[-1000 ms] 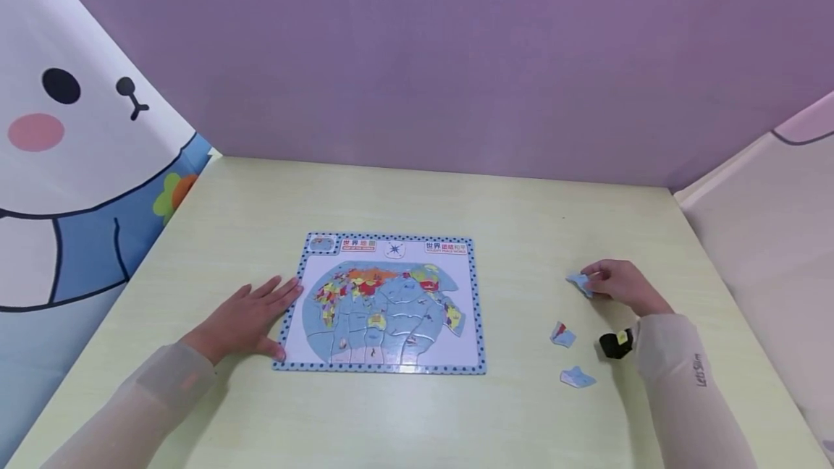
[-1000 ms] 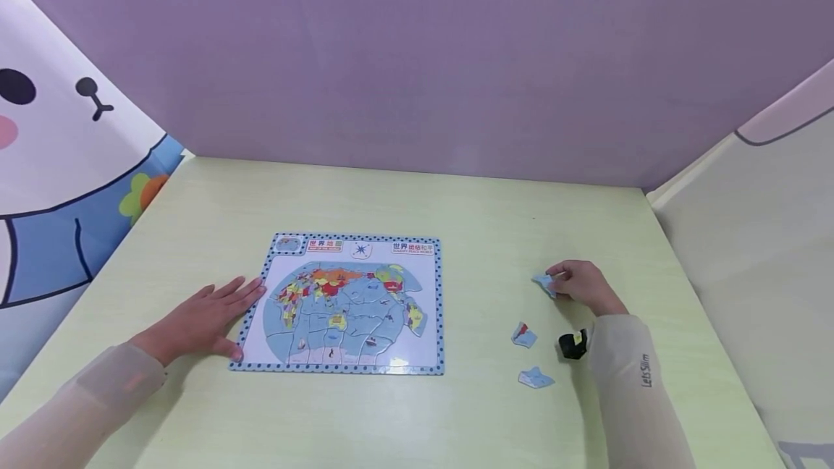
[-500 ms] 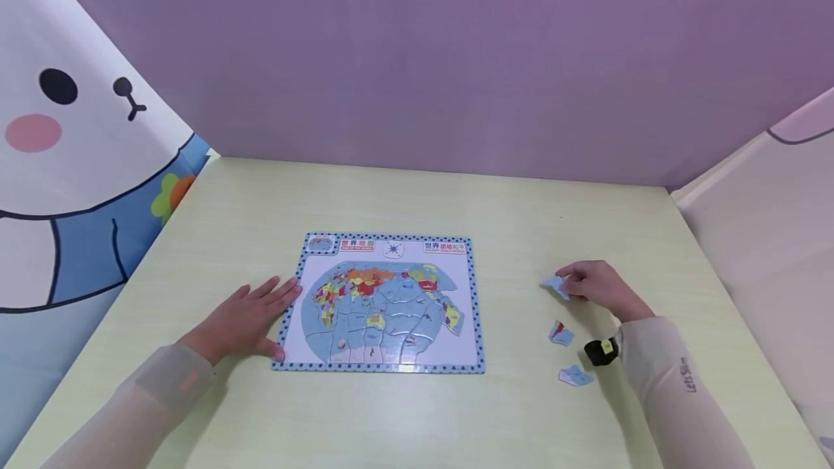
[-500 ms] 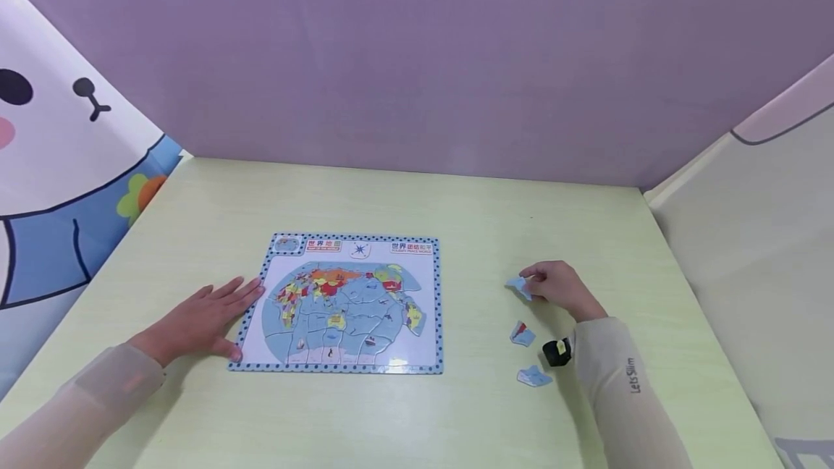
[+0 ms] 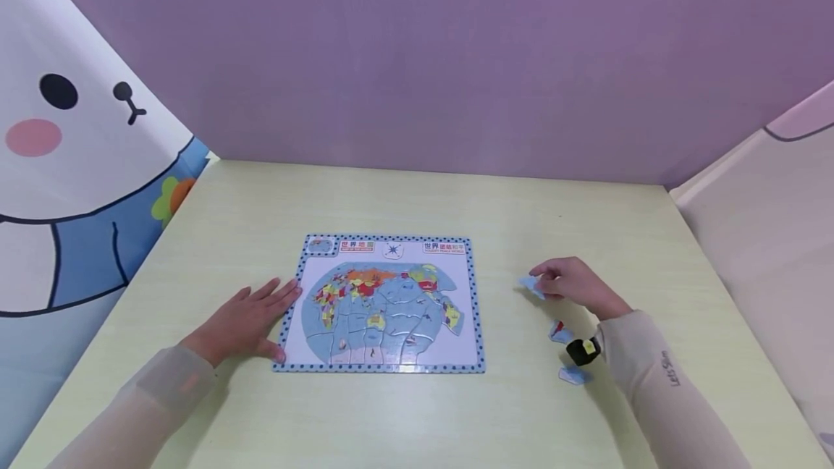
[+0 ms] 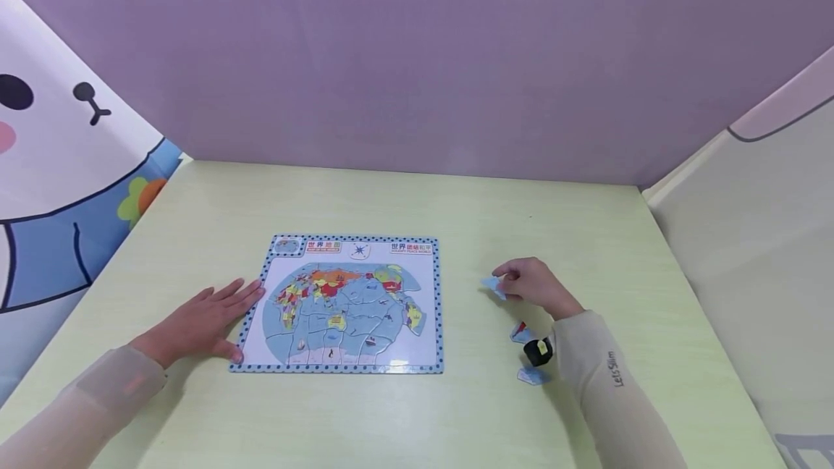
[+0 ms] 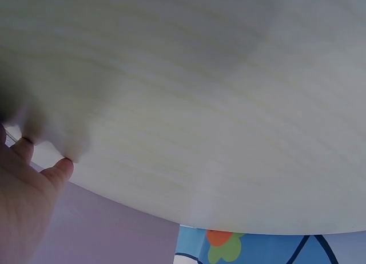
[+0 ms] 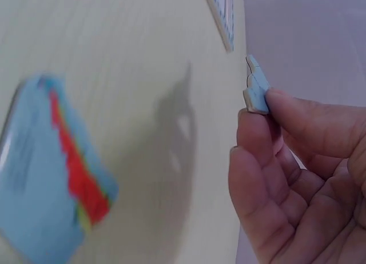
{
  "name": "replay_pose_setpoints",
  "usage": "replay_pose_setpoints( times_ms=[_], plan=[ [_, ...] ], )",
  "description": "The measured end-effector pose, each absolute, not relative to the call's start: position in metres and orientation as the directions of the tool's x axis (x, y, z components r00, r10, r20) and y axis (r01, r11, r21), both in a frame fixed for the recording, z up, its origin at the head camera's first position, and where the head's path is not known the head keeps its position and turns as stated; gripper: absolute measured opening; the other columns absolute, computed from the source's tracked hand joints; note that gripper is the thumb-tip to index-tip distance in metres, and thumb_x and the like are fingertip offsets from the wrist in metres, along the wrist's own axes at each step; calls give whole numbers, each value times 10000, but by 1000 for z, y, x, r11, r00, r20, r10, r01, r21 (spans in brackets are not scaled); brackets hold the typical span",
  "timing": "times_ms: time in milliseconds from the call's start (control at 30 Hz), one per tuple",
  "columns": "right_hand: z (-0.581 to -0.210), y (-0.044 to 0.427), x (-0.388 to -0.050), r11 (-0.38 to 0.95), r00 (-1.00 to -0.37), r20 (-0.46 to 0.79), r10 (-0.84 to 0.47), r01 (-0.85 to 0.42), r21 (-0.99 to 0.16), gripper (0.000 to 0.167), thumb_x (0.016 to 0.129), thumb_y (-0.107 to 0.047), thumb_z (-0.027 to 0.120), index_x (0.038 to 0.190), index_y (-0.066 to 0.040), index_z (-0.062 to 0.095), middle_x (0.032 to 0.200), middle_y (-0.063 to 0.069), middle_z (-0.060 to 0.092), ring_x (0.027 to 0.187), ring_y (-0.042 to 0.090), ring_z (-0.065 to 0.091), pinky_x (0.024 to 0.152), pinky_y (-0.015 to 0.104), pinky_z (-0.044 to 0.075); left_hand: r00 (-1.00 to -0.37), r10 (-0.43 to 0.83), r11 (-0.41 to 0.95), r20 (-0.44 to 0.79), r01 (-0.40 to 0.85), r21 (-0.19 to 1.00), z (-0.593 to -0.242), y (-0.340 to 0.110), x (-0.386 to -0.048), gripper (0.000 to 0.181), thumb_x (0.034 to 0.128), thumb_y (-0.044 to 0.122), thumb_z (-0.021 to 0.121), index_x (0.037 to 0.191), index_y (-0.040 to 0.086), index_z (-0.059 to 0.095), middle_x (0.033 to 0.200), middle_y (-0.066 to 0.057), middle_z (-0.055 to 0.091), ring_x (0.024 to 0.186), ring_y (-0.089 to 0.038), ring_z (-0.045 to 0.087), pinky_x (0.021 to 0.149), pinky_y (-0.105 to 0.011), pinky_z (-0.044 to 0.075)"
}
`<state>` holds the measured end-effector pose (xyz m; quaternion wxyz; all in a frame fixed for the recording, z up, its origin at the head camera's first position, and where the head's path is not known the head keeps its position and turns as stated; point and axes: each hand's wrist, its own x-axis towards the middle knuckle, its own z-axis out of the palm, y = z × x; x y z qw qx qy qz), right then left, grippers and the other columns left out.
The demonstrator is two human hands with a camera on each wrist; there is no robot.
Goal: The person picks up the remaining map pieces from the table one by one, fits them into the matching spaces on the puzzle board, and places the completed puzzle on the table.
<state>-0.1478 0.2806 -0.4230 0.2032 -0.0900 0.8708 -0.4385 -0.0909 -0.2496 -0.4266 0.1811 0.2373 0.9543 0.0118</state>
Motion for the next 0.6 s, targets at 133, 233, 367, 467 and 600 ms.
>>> replay_pose_setpoints(
  times_ms=[133,233,367,467,600],
  plan=[
    [-423,270,-149,581,-895,-279,-347,28,-813,261,897,28,580,1123,158,593,745,48,605,642,165,587,596,264,512,-823,456,888,-338,447,109,-428,-250,-91,1081,681,641,718,1490,50,309,1539,-150,294,1402,-442,190,1033,-690,223],
    [-424,262,-150,573,-890,-281,-360,28,-819,254,892,37,575,1115,157,598,741,46,604,634,157,571,598,258,505,-824,459,887,-333,449,111,-428,-251,-91,1086,678,648,715,1488,47,311,1537,-154,295,1400,-444,192,1035,-689,223],
    [-426,251,-151,568,-886,-286,-366,31,-822,240,889,40,582,1104,143,611,720,45,602,607,154,531,586,269,484,-825,460,886,-327,449,115,-430,-252,-91,1097,675,669,699,1490,48,307,1540,-153,290,1402,-441,191,1040,-684,219],
    [-428,243,-152,566,-884,-295,-363,42,-823,237,883,41,590,1099,133,619,715,41,604,606,152,531,593,274,482,-827,458,887,-326,445,118,-431,-253,-91,1106,672,683,689,1492,50,302,1544,-150,282,1404,-437,187,1045,-681,212],
    [-431,233,-153,561,-881,-303,-363,53,-826,234,873,54,598,1093,130,626,707,38,604,610,144,540,599,266,486,-829,457,889,-324,439,130,-430,-253,-91,1112,669,687,688,1493,50,298,1545,-151,277,1406,-437,182,1047,-683,204]
  ],
)
